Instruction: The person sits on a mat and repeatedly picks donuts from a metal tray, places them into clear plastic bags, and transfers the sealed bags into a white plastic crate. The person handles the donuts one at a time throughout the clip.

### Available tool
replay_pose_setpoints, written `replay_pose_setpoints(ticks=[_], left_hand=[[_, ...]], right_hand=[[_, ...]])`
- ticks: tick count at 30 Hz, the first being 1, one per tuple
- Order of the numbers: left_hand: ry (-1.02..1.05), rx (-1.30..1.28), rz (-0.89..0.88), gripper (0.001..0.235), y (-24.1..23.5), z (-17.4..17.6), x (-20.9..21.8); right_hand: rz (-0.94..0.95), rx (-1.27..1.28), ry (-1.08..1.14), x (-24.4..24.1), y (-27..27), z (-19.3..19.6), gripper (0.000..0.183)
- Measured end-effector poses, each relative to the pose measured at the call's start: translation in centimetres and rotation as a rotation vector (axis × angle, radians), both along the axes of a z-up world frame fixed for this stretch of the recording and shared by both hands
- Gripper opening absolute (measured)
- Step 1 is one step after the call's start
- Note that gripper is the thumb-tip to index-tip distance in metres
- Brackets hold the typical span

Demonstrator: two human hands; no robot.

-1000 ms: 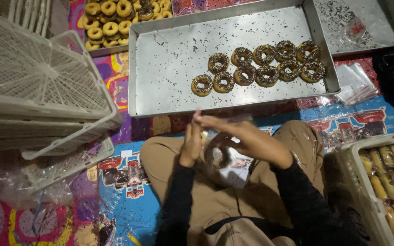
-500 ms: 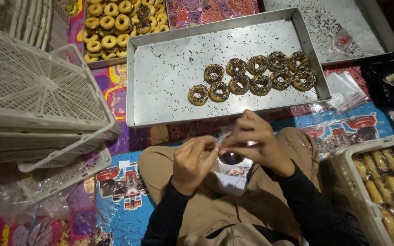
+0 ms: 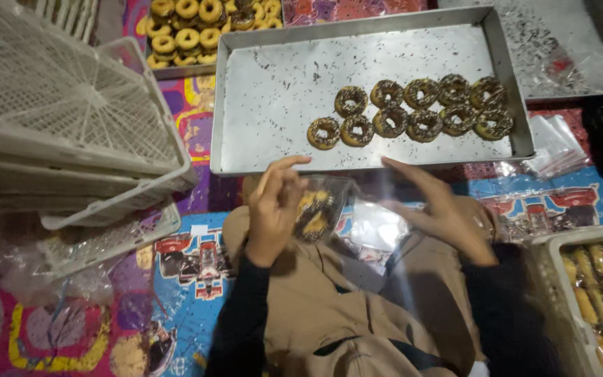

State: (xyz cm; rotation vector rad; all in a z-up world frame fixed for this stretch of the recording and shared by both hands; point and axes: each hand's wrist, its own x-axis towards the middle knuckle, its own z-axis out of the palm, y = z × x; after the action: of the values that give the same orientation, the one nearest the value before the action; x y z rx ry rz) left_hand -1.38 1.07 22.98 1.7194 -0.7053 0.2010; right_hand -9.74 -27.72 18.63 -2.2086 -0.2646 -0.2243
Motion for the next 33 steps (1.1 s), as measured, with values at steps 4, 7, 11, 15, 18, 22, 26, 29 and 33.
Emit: replay_pose_setpoints(ticks=[4,7,11,15,18,22,26,29,33], left_hand=[[0.37,-0.254,-0.012,0.01,-1.1,-5.1,3.7],[0.479,-0.334,0.063,0.01,1.7,-9.9,5.2],[0.216,0.297,0.426,0.013,7.6,-17.4,-0.4],[0.277,0.737,0.555,0.017,9.7,-22.3,-6.5],[0.458,0.626,0.514,0.021,9.4,-23.6,-7.1],[0.57,0.245,0.365,0.025,5.4,-26.0,-0.4],[0.307,0.461,0.282,0.024,0.7,-29.7,5.5],[0.231,0.942,0.234,0.022,-0.7,-30.8,6.3],[0.232,1.0,0.305,0.038,-1.2,-29.6,4.3]], right_hand=[[0.377,0.918,0.03,7.0,6.0,-5.7,0.042],[0.113,1.111,-0.001,9.6,8.5,-11.6,0.021],[-0.189,0.585,0.14,4.5,14.2,-19.8,0.013],[-0.185,0.224,0.414,-1.9,18.5,-25.1,0.029],[-0.25,-0.028,0.625,-2.1,14.2,-27.3,0.038],[-0.364,-0.507,0.299,3.3,3.2,-29.2,0.039],[-0.246,-0.867,0.259,5.0,0.0,-30.1,0.02],[-0.143,-0.935,0.38,4.9,0.5,-29.9,0.015],[-0.288,-0.821,0.143,4.3,0.7,-30.3,0.019]])
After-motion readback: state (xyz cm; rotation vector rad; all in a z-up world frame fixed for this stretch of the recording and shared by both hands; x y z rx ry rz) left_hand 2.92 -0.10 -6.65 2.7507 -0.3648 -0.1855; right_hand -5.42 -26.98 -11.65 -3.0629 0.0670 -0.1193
